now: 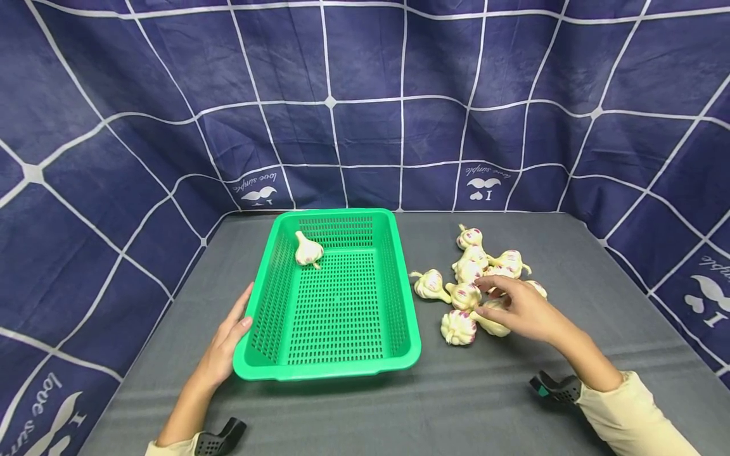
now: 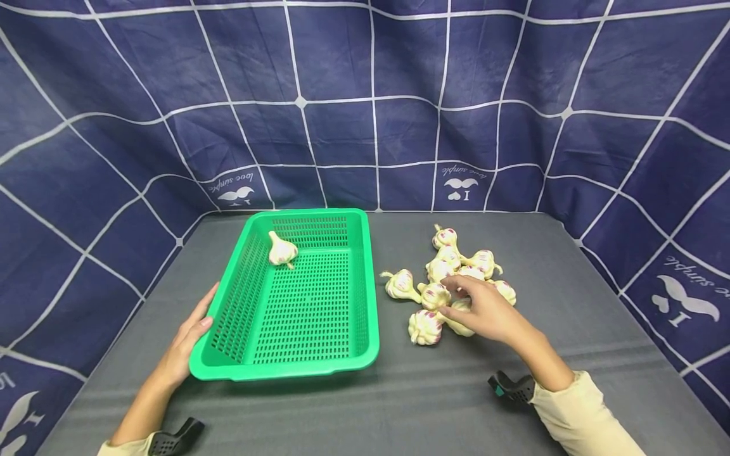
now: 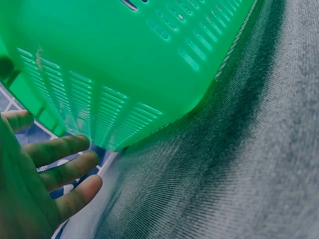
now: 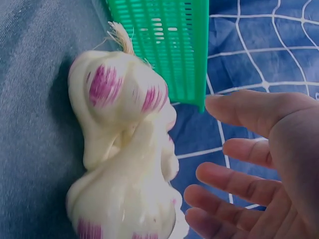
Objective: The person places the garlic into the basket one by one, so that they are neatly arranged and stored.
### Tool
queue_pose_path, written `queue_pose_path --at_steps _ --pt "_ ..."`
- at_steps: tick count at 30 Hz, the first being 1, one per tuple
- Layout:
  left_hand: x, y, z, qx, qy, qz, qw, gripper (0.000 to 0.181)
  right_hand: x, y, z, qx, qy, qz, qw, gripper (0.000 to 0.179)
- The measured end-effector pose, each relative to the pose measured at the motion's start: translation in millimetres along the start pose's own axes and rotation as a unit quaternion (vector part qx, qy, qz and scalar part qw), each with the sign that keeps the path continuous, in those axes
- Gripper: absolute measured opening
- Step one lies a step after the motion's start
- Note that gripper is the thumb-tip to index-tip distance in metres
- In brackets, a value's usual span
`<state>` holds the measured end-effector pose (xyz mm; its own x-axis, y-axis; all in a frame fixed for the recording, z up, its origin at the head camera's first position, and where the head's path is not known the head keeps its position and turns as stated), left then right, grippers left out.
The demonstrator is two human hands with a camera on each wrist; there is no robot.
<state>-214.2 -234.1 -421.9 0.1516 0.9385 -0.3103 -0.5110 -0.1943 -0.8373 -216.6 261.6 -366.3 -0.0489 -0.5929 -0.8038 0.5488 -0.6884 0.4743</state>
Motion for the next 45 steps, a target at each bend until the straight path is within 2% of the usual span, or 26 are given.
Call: queue_pose_path --at_steps 13,21,26,32,45 --pt "-0.7 -0.6 0.8 0.013 -0.001 0.001 0.9999 0.055 -2 -10 -15.4 -0.01 0.021 -0.025 0.9994 0.052" --pt "-0.5 -0.8 0.9 0.016 -0.001 0.002 0.9999 0.053 1 -13 -20.0 -0.039 0.015 -0.069 0.9968 0.062" --pt "-0.3 -0.7 0.6 0.013 -0.002 0.002 0.9999 0.054 5 -13 -21.6 -0.033 0.032 -0.084 0.9954 0.068" --pt "0.3 0.6 -1.6 0.001 -0.002 -0.003 1.0 0.054 10 -13 -23.7 -0.019 0.058 -0.081 0.9948 0.067" --pt "1.5 0.1 -1.2 0.004 0.002 -0.015 0.9999 0.054 5 -10 -26.0 -0.037 0.05 -0.092 0.9939 0.066"
Point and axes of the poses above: each hand's wrist, its own z-axis towards the middle knuckle, its own x-axis out of the palm, y = z × x, the point moved 5 cm from there along z, towards the middle knuckle, and after that the axes turned 1 degree about y, right-handed, at the moved point
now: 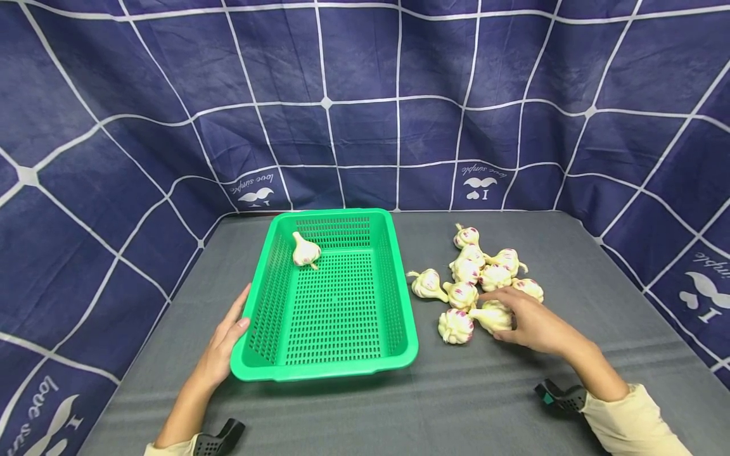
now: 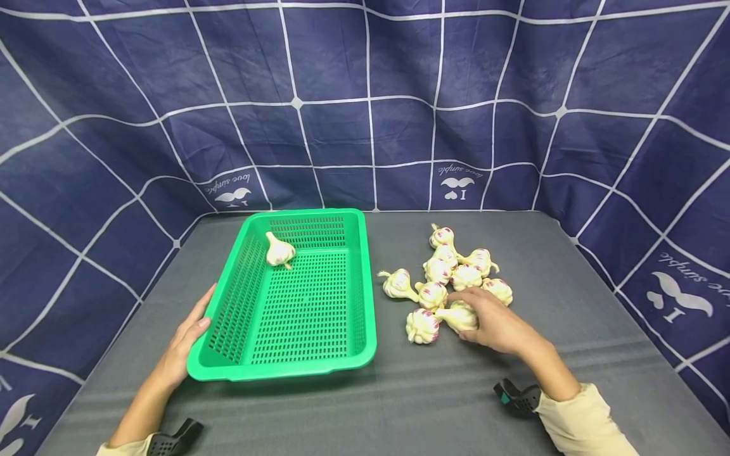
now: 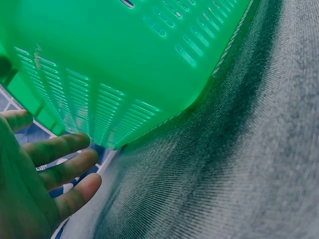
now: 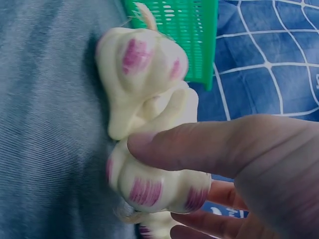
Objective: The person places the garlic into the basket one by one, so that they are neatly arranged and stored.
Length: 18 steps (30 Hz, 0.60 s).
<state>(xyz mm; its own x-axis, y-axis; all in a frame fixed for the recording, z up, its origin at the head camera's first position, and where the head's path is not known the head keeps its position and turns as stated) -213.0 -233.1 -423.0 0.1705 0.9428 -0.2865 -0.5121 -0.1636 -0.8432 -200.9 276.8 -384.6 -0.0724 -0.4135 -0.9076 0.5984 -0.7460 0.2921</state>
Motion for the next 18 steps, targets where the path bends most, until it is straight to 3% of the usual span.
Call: queue_pose_path --at_steps 9,15,18 --pt "-0.5 0.0 2.1 0.006 0.0 0.008 1.0 0.053 -11 2 -0.1 0.009 -0.007 -0.003 0.9999 0.063" --pt "-0.3 0.1 1.5 0.002 0.0 0.007 1.0 0.053 -19 9 3.8 0.0 -0.013 0.058 0.9982 0.059" --pt "-0.3 0.1 0.6 0.002 0.0 0.003 1.0 0.053 -22 10 7.5 -0.003 -0.02 0.063 0.9978 0.057"
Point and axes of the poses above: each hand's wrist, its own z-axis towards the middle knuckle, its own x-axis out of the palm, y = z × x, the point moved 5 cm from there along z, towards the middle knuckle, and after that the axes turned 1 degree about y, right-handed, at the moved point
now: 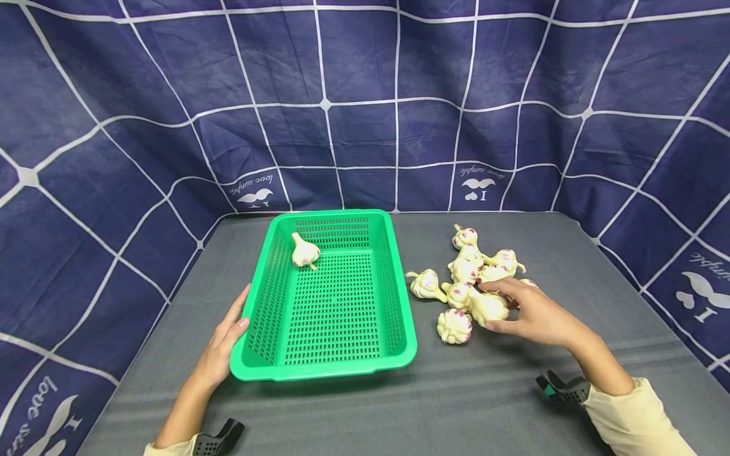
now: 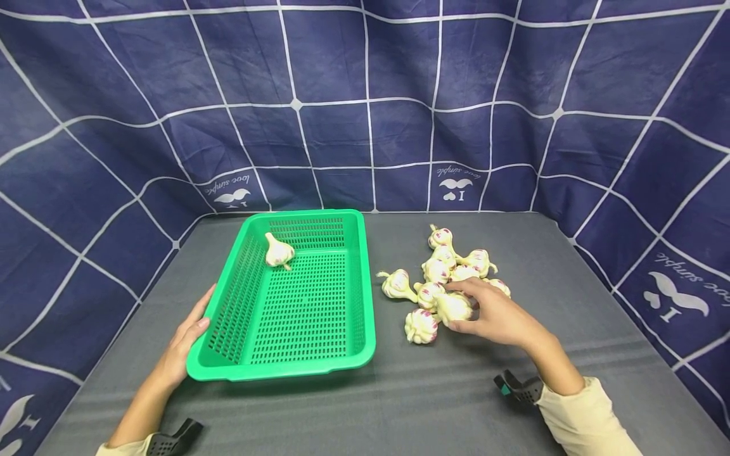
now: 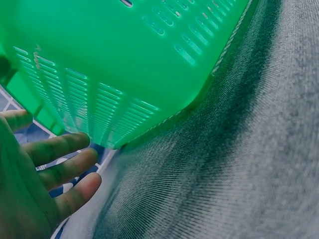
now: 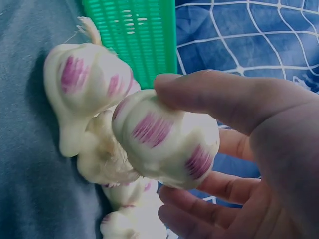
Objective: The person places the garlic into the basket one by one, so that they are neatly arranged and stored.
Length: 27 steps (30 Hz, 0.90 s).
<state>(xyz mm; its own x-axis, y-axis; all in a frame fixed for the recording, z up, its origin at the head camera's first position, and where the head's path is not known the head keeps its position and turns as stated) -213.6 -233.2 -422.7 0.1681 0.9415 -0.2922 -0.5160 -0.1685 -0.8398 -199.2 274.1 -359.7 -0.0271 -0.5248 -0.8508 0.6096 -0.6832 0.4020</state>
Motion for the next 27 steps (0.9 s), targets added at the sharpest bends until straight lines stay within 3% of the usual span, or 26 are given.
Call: queue_pose_path --at_steps 8,27 --pt "0.3 0.2 -0.5 0.003 0.002 -0.002 1.0 0.054 -3 4 9.9 0.02 -0.008 0.007 0.9998 0.056" --pt "-0.7 -1.4 -0.4 0.008 -0.001 0.003 1.0 0.054 5 26 61.9 0.01 -0.032 0.09 0.9954 0.052"
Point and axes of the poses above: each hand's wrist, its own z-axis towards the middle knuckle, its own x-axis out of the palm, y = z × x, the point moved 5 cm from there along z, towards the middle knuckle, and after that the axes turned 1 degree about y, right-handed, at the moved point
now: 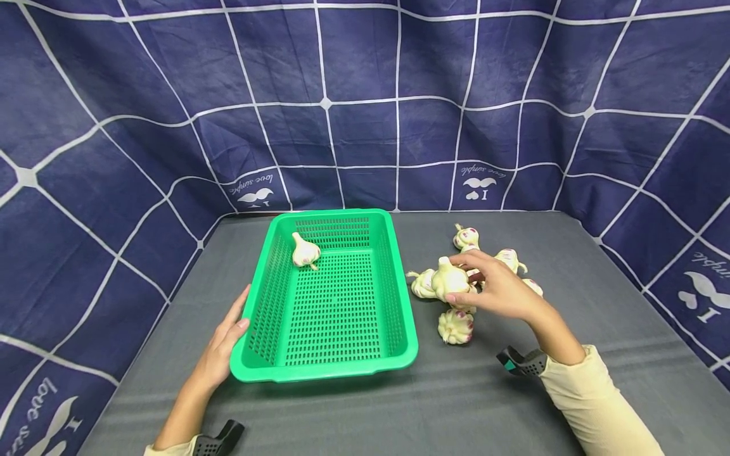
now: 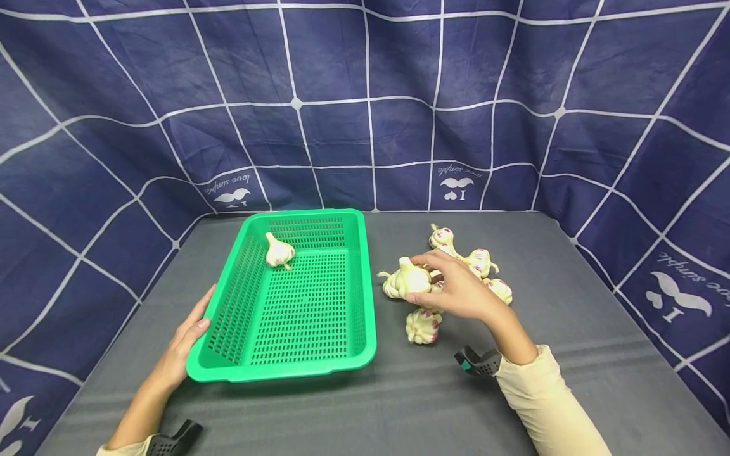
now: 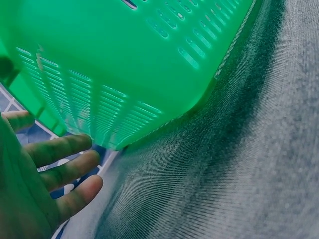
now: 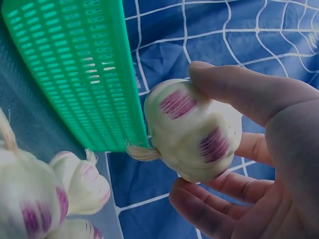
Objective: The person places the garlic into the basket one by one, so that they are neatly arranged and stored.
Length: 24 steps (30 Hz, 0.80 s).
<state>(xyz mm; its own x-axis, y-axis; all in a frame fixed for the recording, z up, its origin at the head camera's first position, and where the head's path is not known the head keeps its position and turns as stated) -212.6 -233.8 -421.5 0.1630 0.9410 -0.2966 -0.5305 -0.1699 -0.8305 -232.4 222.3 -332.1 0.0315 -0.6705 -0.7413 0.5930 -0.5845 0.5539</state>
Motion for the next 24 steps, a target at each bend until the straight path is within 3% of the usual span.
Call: queue_pose_path --at_steps 7,24 --pt "0.1 0.9 0.7 0.0 -0.001 0.006 1.0 0.054 3 -1 10.8 0.026 0.002 0.042 0.9988 0.047" --pt "0.3 -0.8 0.4 -0.004 0.0 0.006 1.0 0.054 2 -2 28.8 0.062 -0.002 0.07 0.9956 0.049"
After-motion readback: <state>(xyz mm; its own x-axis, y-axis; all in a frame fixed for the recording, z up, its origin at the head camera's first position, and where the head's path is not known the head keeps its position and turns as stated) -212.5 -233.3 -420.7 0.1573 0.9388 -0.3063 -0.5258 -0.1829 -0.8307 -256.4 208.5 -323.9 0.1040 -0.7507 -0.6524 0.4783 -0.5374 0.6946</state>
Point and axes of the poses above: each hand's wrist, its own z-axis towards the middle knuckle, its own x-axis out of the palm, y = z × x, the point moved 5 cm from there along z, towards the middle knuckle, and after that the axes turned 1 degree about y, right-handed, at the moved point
